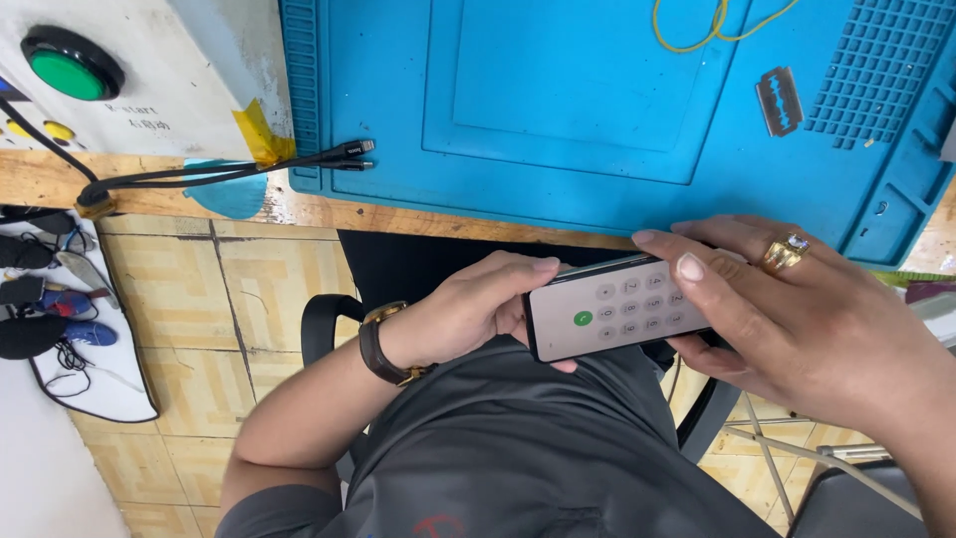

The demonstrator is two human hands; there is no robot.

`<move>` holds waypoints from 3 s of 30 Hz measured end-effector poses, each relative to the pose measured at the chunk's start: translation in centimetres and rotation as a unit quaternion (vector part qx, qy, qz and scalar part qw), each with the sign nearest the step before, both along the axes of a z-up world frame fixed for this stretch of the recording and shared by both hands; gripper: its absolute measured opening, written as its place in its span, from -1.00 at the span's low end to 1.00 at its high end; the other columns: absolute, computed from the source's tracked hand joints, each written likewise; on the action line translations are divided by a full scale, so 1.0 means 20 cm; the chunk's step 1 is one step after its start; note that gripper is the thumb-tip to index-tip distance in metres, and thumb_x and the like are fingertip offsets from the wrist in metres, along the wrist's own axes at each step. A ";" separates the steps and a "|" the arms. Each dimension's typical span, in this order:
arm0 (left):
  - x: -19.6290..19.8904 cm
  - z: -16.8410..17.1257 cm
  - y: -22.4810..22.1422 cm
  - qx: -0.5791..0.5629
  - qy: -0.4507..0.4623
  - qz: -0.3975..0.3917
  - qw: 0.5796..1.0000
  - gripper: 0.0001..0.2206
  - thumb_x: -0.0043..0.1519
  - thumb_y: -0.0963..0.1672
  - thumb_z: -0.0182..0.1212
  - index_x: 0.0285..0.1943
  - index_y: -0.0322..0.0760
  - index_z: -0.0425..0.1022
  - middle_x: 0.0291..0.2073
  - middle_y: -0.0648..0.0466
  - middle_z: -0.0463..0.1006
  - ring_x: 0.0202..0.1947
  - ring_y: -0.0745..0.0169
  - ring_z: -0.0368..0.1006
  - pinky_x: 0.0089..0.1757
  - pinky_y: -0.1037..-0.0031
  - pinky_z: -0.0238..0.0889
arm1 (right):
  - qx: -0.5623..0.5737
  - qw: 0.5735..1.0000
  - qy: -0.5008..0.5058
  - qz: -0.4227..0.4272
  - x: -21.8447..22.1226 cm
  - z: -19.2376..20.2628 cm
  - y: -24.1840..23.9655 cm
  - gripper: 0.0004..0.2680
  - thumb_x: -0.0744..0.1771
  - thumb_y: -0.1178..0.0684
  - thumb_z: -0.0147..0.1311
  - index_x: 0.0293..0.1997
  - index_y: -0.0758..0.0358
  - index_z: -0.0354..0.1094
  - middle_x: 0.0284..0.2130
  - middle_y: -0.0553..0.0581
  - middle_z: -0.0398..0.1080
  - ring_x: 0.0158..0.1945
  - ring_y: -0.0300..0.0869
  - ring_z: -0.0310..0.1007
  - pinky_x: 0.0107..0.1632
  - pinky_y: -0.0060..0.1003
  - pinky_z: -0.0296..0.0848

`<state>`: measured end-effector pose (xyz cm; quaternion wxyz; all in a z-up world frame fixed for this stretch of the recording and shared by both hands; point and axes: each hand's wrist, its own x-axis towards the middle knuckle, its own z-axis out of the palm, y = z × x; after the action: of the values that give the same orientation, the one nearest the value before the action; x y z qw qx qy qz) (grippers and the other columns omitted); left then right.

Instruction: Technician disassembling a smartphone by prying the casing open and removing internal screws with a precision screwdriver.

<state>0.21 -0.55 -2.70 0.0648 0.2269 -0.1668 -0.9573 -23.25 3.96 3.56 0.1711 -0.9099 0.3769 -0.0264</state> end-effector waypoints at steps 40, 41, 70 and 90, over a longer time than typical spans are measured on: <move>-0.14 0.23 0.05 -0.511 -0.087 -0.035 0.854 -0.44 0.11 0.04 -0.17 0.24 -0.20 -0.21 0.12 -0.03 0.06 -0.21 0.25 0.33 -0.37 0.59 0.30 | 0.241 0.598 -0.609 -0.461 0.29 -0.10 0.27 -0.42 0.17 -0.16 0.00 0.15 0.47 -0.17 -0.03 0.19 0.12 -0.11 -0.08 0.28 -0.12 -0.28 0.39; -0.14 0.22 0.06 -0.549 -0.112 -0.033 0.827 -0.42 0.09 0.05 -0.13 0.23 -0.18 -0.19 0.12 -0.03 0.07 -0.09 0.18 0.29 -0.42 0.55 0.27 | 0.250 0.595 -0.608 -0.462 0.29 -0.09 0.26 -0.39 0.16 -0.15 0.02 0.16 0.47 -0.20 -0.06 0.20 0.12 -0.08 -0.14 0.21 -0.03 -0.27 0.30; -0.11 0.22 0.05 -0.468 -0.098 0.062 0.876 -0.39 0.16 0.13 -0.33 0.25 -0.25 -0.30 0.18 -0.08 -0.01 -0.09 0.16 0.31 -0.20 0.48 0.31 | 0.232 0.620 -0.609 -0.437 0.30 -0.10 0.19 -0.62 0.26 -0.06 -0.20 0.02 0.51 0.02 -0.06 0.27 0.18 0.04 -0.07 0.20 0.06 -0.28 0.20; -0.15 0.22 0.04 -0.500 -0.109 0.166 0.843 -0.48 0.23 0.06 -0.43 0.21 -0.41 -0.19 0.13 -0.08 0.08 0.18 0.09 0.04 0.20 0.31 -0.08 | 0.196 0.721 -0.468 -0.472 0.26 0.03 0.06 -0.65 0.26 0.03 -0.32 0.07 0.52 -0.04 0.00 0.27 0.11 0.11 -0.07 0.11 0.11 -0.29 0.15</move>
<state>-2.79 0.20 1.64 0.3090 0.2907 -0.5885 -0.6882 -17.96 5.25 4.15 0.4653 -0.4323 0.6262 -0.4522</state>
